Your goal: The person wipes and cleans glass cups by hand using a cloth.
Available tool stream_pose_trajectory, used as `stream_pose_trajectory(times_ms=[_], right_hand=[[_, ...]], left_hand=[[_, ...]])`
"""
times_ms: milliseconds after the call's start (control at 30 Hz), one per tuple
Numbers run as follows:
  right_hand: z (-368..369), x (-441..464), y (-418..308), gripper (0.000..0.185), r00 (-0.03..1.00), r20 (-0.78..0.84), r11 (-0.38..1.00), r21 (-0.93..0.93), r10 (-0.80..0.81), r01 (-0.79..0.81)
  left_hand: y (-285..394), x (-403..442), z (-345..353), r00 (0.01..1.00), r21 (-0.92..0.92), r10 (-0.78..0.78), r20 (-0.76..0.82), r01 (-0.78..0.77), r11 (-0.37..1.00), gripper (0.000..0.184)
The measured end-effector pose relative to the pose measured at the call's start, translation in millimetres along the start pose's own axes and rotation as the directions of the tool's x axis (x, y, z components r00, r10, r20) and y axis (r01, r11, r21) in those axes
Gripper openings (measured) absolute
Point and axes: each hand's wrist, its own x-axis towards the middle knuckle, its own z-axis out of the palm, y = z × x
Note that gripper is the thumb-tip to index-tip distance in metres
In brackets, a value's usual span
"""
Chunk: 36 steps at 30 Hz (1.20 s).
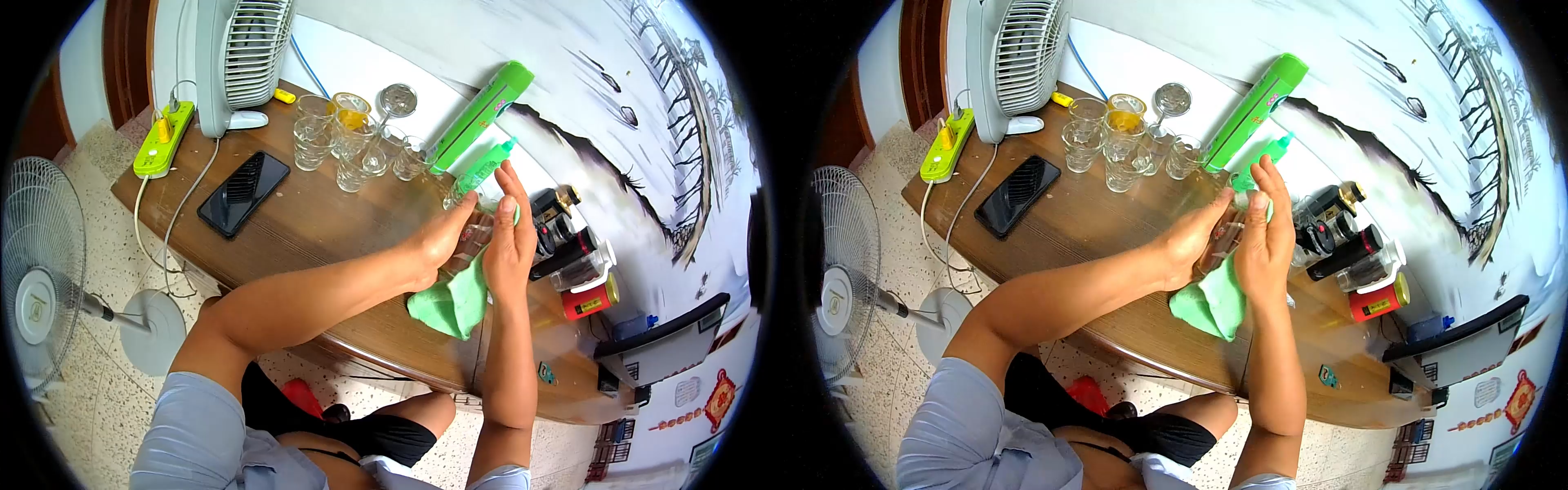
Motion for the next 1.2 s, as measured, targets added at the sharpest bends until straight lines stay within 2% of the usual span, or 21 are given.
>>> stream_pose_trajectory(times_ms=[33,100,133,167,267,300,333,433,467,567,700,867,967,1000,1100,1200], right_hand=[[-1.8,4.9,-0.1,0.048,0.998,0.021,0.995,0.068,0.066,-0.067],[-2.0,10.2,-0.7,0.049,0.992,0.033,0.989,0.080,0.119,-0.122],[1.9,10.2,4.2,0.050,0.992,0.027,0.988,0.088,0.127,-0.129],[6.0,10.4,6.2,0.051,0.991,0.020,0.986,0.097,0.135,-0.136],[27.6,2.0,-10.3,0.061,0.998,0.029,0.996,-0.067,-0.064,0.066],[34.4,0.5,-7.4,0.062,0.992,0.035,0.983,-0.135,-0.117,0.121],[37.0,-1.6,-7.7,0.063,0.985,0.057,0.970,-0.175,-0.164,0.171],[45.9,-8.0,-19.7,0.058,0.955,0.166,0.925,-0.255,-0.245,0.281],[45.8,-12.0,-34.3,0.057,0.957,0.191,0.929,-0.258,-0.220,0.265],[38.1,-4.4,-38.8,0.055,0.945,0.210,0.914,-0.270,-0.250,0.302],[24.5,4.7,-19.5,0.053,0.932,0.222,0.902,-0.264,-0.286,0.340],[13.7,8.4,-2.9,0.048,0.984,0.031,0.977,-0.113,-0.177,0.179],[4.8,10.1,1.5,0.049,0.995,0.033,0.994,0.058,-0.091,0.089],[4.0,9.8,2.5,0.052,0.997,0.033,0.994,0.085,-0.071,0.068],[6.9,7.2,5.8,0.055,0.997,0.083,0.973,0.232,-0.001,-0.018],[17.8,2.6,0.8,0.057,0.995,0.064,0.974,0.219,-0.072,0.056]], left_hand=[[0.4,1.0,-1.3,1.000,0.023,0.002,0.012,-0.002,1.000,0.061],[5.3,-0.1,-1.6,0.999,0.072,0.003,0.036,-0.005,0.997,0.061],[10.0,-10.2,12.6,0.992,0.045,0.122,0.010,-0.123,0.991,0.061],[9.1,-5.3,8.6,0.985,0.072,0.168,0.044,-0.171,0.983,0.062],[17.3,4.1,-9.2,0.945,0.171,0.303,0.125,-0.321,0.932,0.067],[27.3,-1.4,-9.5,0.963,0.237,0.261,0.062,-0.268,0.934,0.073],[26.9,4.7,-14.4,0.947,0.233,0.318,0.035,-0.317,0.919,0.077],[31.0,11.6,-21.8,0.936,0.023,0.349,0.042,-0.350,0.937,0.088],[31.5,8.7,-18.7,0.951,-0.094,0.309,0.005,-0.307,0.947,0.084],[25.3,6.6,-15.2,0.947,-0.162,0.313,0.067,-0.300,0.940,0.078],[19.0,3.7,-2.4,0.958,0.006,0.285,0.017,-0.285,0.958,0.078],[13.3,-5.5,10.2,0.976,-0.010,0.169,0.139,-0.169,0.985,0.084],[6.6,-5.6,10.3,0.978,-0.054,0.134,0.160,-0.127,0.990,0.085],[6.6,-4.7,8.9,0.985,-0.054,0.121,0.125,-0.115,0.992,0.087],[8.9,-1.2,4.4,0.967,-0.014,0.205,0.152,-0.206,0.979,0.087],[20.5,-1.7,2.7,0.952,0.023,0.290,0.100,-0.293,0.956,0.084]])
